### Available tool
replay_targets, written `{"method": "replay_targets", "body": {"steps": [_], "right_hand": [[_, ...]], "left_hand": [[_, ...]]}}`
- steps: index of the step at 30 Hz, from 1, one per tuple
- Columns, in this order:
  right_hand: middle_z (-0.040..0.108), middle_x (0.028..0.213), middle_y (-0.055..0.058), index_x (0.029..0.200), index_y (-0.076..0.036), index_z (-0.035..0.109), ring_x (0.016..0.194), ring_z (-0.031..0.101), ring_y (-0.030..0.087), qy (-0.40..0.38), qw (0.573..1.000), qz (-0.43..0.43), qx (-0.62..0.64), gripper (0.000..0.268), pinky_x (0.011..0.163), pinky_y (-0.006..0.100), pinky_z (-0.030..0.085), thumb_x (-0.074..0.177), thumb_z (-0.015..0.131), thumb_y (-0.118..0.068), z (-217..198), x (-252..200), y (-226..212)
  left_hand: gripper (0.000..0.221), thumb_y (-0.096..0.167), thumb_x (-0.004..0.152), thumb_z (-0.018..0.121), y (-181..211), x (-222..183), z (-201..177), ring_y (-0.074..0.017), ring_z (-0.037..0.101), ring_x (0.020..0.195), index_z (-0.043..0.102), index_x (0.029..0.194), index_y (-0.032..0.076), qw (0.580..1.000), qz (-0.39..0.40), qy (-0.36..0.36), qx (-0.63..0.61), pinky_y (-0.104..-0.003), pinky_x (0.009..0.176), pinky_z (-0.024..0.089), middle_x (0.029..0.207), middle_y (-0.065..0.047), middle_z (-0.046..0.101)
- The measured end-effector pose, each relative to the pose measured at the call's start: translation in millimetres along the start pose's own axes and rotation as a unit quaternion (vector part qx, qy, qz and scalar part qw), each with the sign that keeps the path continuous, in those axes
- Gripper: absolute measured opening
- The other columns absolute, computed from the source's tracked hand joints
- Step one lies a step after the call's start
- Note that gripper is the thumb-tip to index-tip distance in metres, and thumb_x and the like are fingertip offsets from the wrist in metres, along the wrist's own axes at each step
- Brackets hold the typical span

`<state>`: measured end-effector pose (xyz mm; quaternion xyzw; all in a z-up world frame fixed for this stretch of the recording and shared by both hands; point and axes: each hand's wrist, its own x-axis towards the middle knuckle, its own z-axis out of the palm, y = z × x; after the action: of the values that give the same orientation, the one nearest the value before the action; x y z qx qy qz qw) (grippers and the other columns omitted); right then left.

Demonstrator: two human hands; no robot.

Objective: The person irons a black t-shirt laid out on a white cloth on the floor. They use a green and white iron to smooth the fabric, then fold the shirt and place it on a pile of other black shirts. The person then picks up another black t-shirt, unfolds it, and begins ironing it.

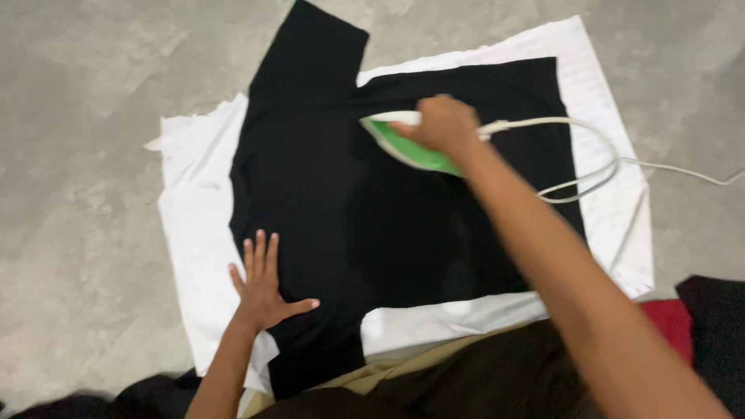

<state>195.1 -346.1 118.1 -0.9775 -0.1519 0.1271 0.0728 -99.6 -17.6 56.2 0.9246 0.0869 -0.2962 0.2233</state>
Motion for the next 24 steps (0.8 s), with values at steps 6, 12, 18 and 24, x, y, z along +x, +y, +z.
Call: {"method": "replay_targets", "body": {"steps": [6,12,18,24], "right_hand": [[0.079,0.109,0.032,0.102,0.005,0.083,0.112,0.072,0.05,-0.064,0.988,0.134,-0.046,0.091,0.091,0.059,0.057,0.095,0.052,-0.08,-23,-43,170],[0.08,0.113,0.028,0.107,-0.002,0.085,0.117,0.071,0.048,-0.098,0.982,0.153,-0.047,0.092,0.097,0.056,0.056,0.091,0.05,-0.086,-17,-40,143],[0.082,0.102,0.017,0.1,-0.018,0.086,0.109,0.075,0.041,-0.13,0.988,0.013,-0.084,0.076,0.092,0.052,0.059,0.082,0.056,-0.085,9,-10,-21],[0.078,0.084,0.02,0.091,-0.007,0.083,0.087,0.078,0.043,0.021,0.99,-0.132,-0.035,0.08,0.073,0.055,0.061,0.081,0.06,-0.083,63,35,-158]], "left_hand": [[0.161,0.074,0.058,0.094,-1,1,-1,-0.0299,-0.023,0.161,-0.013,0.169,0.031,1.0,-0.017,-0.002,-0.001,-0.073,0.124,-0.008,0.177,0.0,-0.023],[0.159,0.077,0.06,0.091,1,1,-2,-0.0324,-0.023,0.161,-0.012,0.17,0.028,1.0,-0.019,-0.001,0.014,-0.072,0.124,-0.009,0.177,-0.003,-0.023],[0.157,0.082,0.062,0.086,-1,-3,0,-0.0303,-0.024,0.161,-0.014,0.169,0.027,1.0,-0.005,-0.01,0.011,-0.072,0.123,-0.009,0.176,-0.002,-0.025],[0.155,0.083,0.061,0.085,4,-2,-6,-0.0273,-0.023,0.162,-0.01,0.17,0.027,1.0,-0.017,-0.02,0.018,-0.069,0.125,-0.011,0.178,-0.001,-0.022]]}}
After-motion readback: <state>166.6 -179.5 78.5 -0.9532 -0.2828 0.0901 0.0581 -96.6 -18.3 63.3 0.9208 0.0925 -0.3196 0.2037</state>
